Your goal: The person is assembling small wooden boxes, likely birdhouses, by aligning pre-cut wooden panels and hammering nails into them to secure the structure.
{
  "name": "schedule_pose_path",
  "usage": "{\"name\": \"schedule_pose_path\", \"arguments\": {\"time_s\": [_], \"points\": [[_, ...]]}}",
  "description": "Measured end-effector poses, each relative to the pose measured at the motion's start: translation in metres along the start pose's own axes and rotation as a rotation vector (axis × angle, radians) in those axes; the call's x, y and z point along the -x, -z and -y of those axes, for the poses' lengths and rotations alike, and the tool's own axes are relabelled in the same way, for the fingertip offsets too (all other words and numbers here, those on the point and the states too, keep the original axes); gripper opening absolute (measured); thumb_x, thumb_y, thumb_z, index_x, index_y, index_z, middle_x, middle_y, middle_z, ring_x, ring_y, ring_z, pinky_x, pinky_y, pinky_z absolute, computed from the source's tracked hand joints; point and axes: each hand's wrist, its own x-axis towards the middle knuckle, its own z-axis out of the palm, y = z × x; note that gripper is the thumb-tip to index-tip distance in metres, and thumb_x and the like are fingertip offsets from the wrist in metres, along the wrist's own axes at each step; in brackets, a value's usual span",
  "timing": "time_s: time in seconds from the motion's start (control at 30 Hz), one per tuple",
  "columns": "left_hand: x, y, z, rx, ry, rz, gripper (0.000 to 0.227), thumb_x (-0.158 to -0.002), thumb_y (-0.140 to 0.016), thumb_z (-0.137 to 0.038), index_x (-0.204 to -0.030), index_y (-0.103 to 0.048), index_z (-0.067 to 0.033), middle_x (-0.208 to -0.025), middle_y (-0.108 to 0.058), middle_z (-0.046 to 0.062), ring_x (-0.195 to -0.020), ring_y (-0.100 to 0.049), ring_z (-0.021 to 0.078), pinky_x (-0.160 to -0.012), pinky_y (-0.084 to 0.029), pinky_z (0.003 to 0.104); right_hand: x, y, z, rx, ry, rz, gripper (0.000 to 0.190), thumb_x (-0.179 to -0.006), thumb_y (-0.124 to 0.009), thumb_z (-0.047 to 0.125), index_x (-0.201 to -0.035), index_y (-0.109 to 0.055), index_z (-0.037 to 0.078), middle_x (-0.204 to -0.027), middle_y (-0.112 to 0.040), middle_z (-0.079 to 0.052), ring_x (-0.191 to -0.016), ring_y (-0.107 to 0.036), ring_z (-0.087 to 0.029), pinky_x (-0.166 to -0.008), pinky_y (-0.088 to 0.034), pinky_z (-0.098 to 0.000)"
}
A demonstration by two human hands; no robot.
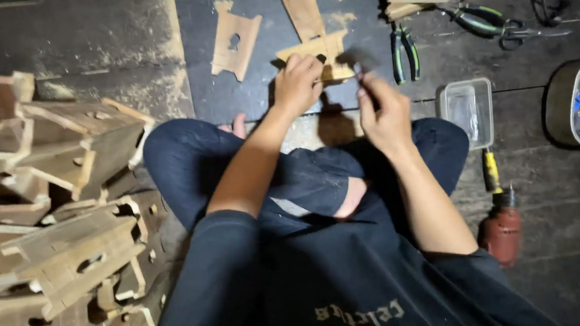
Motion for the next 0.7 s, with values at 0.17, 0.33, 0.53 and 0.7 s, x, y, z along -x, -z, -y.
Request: {"name": "schedule_pose_path", "arguments": {"time_s": [0.17,0.33,0.53,0.7], "points": [[-0.003,0.006,-0.001,0.006,-0.007,-0.013,0.023,-0.079,-0.079,-0.031,-0.081,-0.057,-0.0241,-0.098,-0.058,-0.009,-0.101,-0.056,0.023,-0.066,-0.059,0.042,0.028,-0.021,-0.043,0.069,-0.007,-0.034,0.021,-0.102,-0.071,0.007,-0.121,-0.074,0.0,-0.101,-0.076,-0.026,-0.095,-0.074,-0.048,-0.078,-0.058,-0.0533],[-0.006,-0.001,0.007,0.028,0.018,0.017,0.021,-0.078,-0.08,-0.032,-0.083,-0.06,-0.0264,-0.1,-0.059,-0.01,-0.104,-0.057,0.0215,-0.067,-0.06,0.041,0.011,-0.01,-0.028,0.095,-0.019,0.073,0.023,-0.1,-0.07,-0.001,-0.122,-0.074,-0.005,-0.11,-0.074,-0.033,-0.102,-0.07,-0.053,-0.081,-0.058,-0.058],[-0.009,-0.003,-0.001,0.005,-0.013,0.015,0.024,-0.078,-0.079,-0.03,-0.085,-0.056,-0.0252,-0.101,-0.058,-0.007,-0.104,-0.056,0.0232,-0.07,-0.059,0.041,0.024,-0.022,-0.04,0.222,0.079,0.054,0.009,-0.098,-0.073,0.005,-0.106,-0.073,0.003,-0.083,-0.072,-0.02,-0.082,-0.074,-0.043,-0.067,-0.057,-0.0513],[-0.016,0.013,-0.001,-0.014,0.007,0.025,0.029,-0.073,-0.08,-0.021,-0.083,-0.054,-0.0227,-0.096,-0.056,-0.008,-0.103,-0.056,0.0238,-0.068,-0.059,0.043,0.024,-0.029,-0.043,0.213,0.116,-0.147,0.006,-0.102,-0.072,0.01,-0.106,-0.077,0.009,-0.085,-0.071,-0.012,-0.08,-0.072,-0.039,-0.066,-0.056,-0.0468]]}}
